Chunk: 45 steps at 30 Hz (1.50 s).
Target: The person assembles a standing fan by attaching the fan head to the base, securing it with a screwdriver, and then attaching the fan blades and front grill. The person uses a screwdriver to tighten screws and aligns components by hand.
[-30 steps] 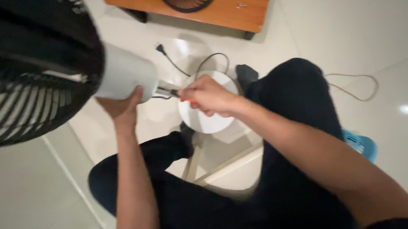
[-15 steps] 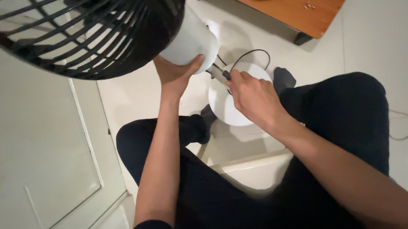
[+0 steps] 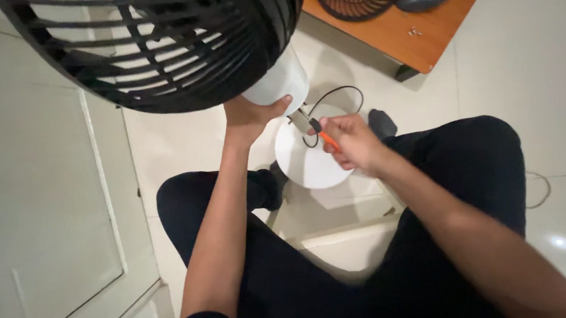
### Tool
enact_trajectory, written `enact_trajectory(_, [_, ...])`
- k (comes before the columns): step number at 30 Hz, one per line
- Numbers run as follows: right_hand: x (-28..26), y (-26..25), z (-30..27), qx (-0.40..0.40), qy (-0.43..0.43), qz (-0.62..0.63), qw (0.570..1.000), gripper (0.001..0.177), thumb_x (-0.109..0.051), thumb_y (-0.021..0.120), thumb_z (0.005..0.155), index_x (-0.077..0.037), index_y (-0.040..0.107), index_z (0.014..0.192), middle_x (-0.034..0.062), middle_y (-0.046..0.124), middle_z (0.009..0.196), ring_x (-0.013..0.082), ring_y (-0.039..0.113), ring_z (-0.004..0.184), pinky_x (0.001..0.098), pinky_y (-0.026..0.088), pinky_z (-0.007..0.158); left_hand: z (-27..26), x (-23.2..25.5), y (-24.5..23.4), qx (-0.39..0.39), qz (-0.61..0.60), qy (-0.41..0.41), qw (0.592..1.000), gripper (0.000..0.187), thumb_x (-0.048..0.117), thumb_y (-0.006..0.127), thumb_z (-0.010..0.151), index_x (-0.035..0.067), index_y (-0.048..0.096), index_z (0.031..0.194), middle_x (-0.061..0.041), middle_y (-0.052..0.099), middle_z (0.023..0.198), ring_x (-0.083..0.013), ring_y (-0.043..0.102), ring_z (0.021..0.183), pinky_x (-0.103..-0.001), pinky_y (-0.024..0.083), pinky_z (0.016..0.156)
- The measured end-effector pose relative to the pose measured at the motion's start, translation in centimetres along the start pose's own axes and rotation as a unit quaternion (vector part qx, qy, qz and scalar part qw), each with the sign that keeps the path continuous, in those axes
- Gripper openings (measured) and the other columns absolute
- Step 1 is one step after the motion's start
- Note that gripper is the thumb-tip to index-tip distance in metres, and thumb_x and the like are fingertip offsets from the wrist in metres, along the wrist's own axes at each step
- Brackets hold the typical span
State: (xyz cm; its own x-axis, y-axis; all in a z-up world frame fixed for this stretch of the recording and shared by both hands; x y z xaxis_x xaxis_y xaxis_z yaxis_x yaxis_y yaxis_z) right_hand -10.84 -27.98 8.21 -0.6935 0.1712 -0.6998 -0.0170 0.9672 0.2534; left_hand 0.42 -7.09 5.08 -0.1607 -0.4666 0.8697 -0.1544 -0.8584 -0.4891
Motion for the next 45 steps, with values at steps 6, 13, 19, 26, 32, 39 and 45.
enact_trajectory(6, [-0.6, 0.0, -0.5, 0.118, -0.182, -0.308, 0.926, 0.031, -0.03, 0.065, 0.095, -0.001, 0.07, 0.102, 0.0122, 0.065, 0.069, 0.0232, 0.062, 0.057, 0.0366, 0.048, 0.053, -0.6, 0.4, 0.5, 0.046, -0.101, 0.031, 0.993, 0.094, 0.028, 0.096, 0.068, -0.008, 0.045, 0.139, -0.022, 0.055, 0.135, -0.0331, 0.057, 0.127, -0.041, 0.049, 0.108])
enact_trajectory(13, [-0.4, 1.1, -1.1, 0.124, -0.26, -0.434, 0.853, 0.028, -0.023, 0.063, 0.099, 0.003, 0.066, 0.089, 0.0241, 0.067, 0.077, 0.0436, 0.065, 0.073, 0.0476, 0.052, 0.068, -0.9, 0.3, 0.0, 0.027, -0.056, 0.017, 0.998, 0.083, 0.028, 0.096, 0.067, -0.007, 0.056, 0.13, -0.02, 0.061, 0.128, -0.0309, 0.062, 0.12, -0.04, 0.052, 0.104])
enact_trajectory(19, [-1.2, 1.0, -1.2, 0.091, -0.294, -0.348, 0.885, 0.025, -0.02, 0.064, 0.097, 0.002, 0.071, 0.089, 0.0157, 0.058, 0.06, 0.0288, 0.055, 0.05, 0.0395, 0.049, 0.055, -1.3, 0.4, -0.1, 0.019, -0.061, 0.061, 0.996, 0.073, 0.027, 0.095, 0.07, -0.003, 0.061, 0.127, -0.017, 0.065, 0.124, -0.0297, 0.066, 0.116, -0.039, 0.055, 0.1])
enact_trajectory(26, [-0.7, 0.3, -1.0, -0.012, -0.044, -0.036, 0.998, 0.028, -0.022, 0.065, 0.097, 0.002, 0.062, 0.082, -0.0012, 0.044, 0.058, 0.0064, 0.032, 0.039, 0.0263, 0.021, 0.032, -1.3, 0.9, 0.1, 0.037, -0.06, 0.064, 0.995, 0.071, 0.027, 0.096, 0.068, -0.005, 0.063, 0.122, -0.017, 0.066, 0.121, -0.0276, 0.066, 0.111, -0.038, 0.054, 0.098])
enact_trajectory(32, [-1.0, 0.2, -1.2, -0.003, -0.073, -0.163, 0.984, 0.026, -0.026, 0.063, 0.096, -0.001, 0.067, 0.089, 0.0004, 0.049, 0.06, 0.008, 0.04, 0.038, 0.0286, 0.029, 0.033, -1.9, 1.6, 0.2, 0.054, -0.058, 0.04, 0.996, 0.065, 0.029, 0.097, 0.064, -0.002, 0.07, 0.114, -0.013, 0.072, 0.112, -0.0245, 0.07, 0.102, -0.036, 0.057, 0.092])
enact_trajectory(39, [-1.6, -2.0, -0.8, 0.062, -0.153, -0.392, 0.905, 0.029, -0.031, 0.067, 0.091, -0.004, 0.073, 0.099, 0.0144, 0.068, 0.074, 0.0285, 0.063, 0.064, 0.0395, 0.05, 0.062, -1.3, 1.3, 0.1, 0.128, -0.036, 0.098, 0.986, 0.06, 0.029, 0.097, 0.069, -0.004, 0.07, 0.112, -0.015, 0.072, 0.111, -0.026, 0.07, 0.1, -0.036, 0.057, 0.091])
enact_trajectory(45, [-2.0, -3.6, 0.1, 0.134, -0.151, -0.474, 0.857, 0.034, -0.032, 0.065, 0.092, -0.004, 0.071, 0.11, 0.0243, 0.072, 0.095, 0.0447, 0.068, 0.092, 0.0489, 0.054, 0.084, -1.0, 0.1, 1.2, 0.138, 0.035, 0.199, 0.97, 0.045, 0.027, 0.092, 0.083, -0.006, 0.073, 0.108, -0.012, 0.073, 0.107, -0.0261, 0.07, 0.094, -0.037, 0.057, 0.087])
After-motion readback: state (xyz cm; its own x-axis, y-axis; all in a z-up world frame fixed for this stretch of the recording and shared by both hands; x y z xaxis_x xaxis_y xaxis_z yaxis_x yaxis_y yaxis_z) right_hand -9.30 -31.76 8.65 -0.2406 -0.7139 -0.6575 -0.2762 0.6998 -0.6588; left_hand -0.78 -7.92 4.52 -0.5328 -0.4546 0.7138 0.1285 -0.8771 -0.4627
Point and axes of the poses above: each hand's wrist, its own z-axis towards the middle knuckle, its own y-axis out of the palm, x = y × z, the point moved 2 cm from there along z, towards the middle knuckle
